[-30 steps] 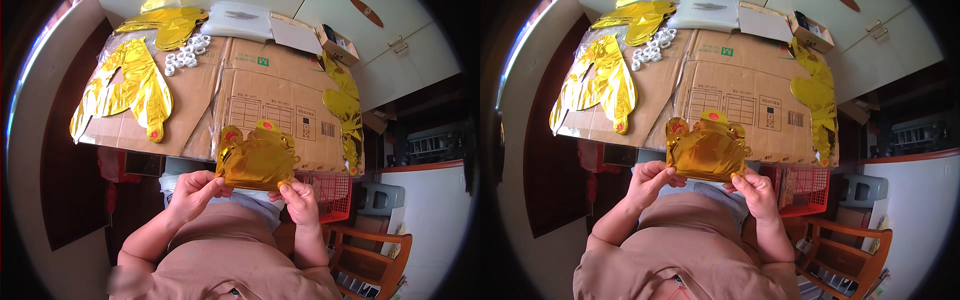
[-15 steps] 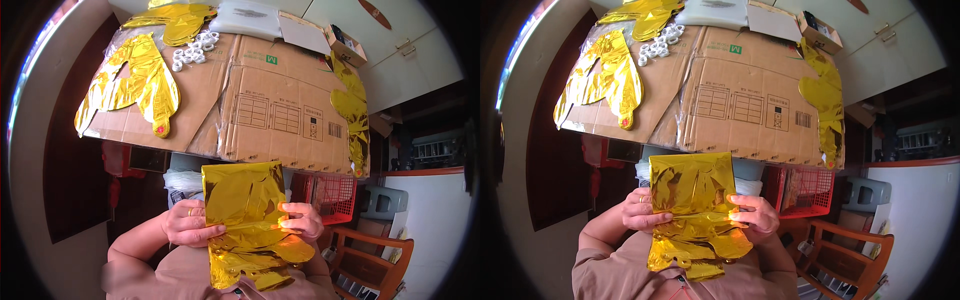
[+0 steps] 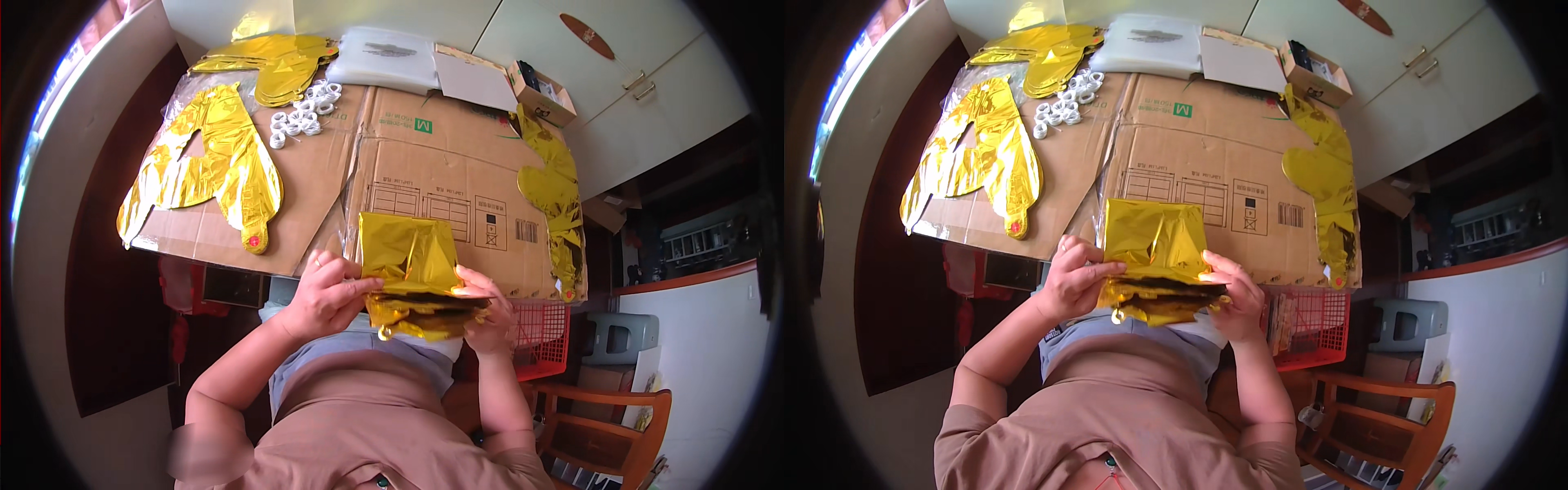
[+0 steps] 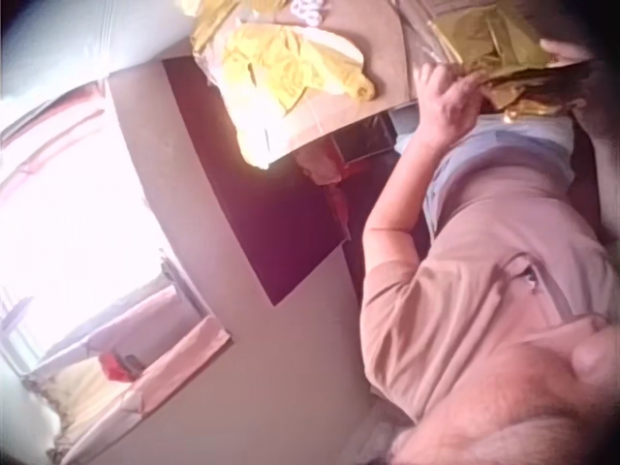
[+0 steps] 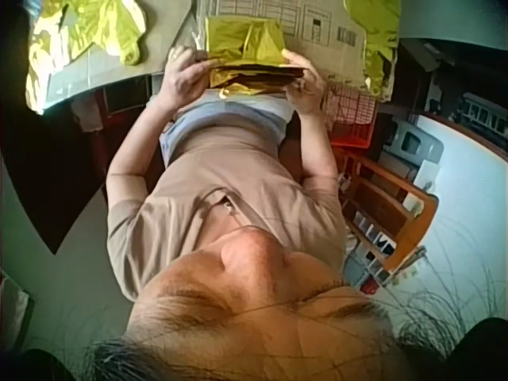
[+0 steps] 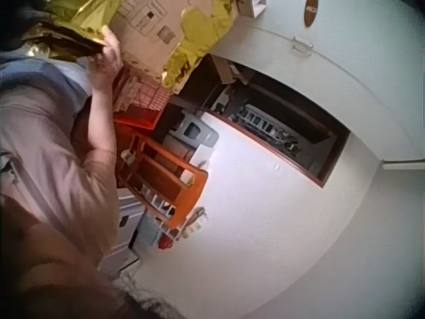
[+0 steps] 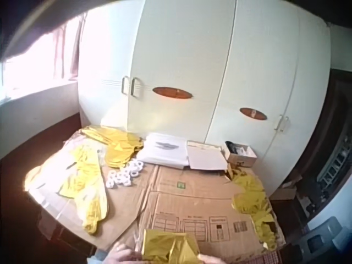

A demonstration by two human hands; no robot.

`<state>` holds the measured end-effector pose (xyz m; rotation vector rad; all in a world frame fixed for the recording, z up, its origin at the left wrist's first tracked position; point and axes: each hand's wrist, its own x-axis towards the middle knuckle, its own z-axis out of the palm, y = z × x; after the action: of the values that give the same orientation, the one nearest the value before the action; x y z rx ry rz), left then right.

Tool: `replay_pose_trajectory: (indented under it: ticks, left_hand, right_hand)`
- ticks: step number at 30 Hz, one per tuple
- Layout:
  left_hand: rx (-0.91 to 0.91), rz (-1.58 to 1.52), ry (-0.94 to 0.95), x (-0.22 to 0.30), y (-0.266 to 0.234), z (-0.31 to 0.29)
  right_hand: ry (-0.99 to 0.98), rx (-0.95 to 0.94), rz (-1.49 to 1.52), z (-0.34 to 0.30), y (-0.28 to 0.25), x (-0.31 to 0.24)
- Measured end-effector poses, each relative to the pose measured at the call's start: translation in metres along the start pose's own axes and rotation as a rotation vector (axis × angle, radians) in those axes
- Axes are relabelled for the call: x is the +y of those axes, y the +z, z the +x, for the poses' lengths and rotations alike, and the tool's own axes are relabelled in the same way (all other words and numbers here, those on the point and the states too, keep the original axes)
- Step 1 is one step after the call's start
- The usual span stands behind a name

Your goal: Folding a deflated gold foil balloon into a compact square shape.

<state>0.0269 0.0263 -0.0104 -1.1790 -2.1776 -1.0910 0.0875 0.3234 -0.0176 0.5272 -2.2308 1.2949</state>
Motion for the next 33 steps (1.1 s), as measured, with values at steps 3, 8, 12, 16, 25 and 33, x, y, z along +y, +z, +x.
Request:
replay_pose_trajectory:
  ticks: [3,8,12,16,25,33]
  left_hand:
    - [-0.001,0.053,-0.131,0.002,0.005,0.000]
    - [0.041,0.123,-0.263,0.008,0.025,-0.024]
    - [0.100,0.170,-0.330,0.016,0.032,-0.027]
    - [0.062,0.272,-0.441,0.020,0.032,-0.010]
    - [-0.027,0.412,-0.567,0.021,0.030,0.005]
    - [-0.098,0.340,0.029,-0.005,0.023,-0.006]
  right_hand:
    - [0.086,-0.042,-0.021,0.000,0.001,0.007]
    - [0.108,-0.074,-0.163,-0.002,0.007,0.006]
    - [0.156,-0.060,-0.257,-0.001,0.009,0.003]
    - [0.233,-0.058,-0.300,0.005,0.013,-0.001]
    - [0.288,-0.058,-0.518,0.018,0.025,-0.007]
    - [0.307,-0.072,-0.597,0.022,0.026,-0.005]
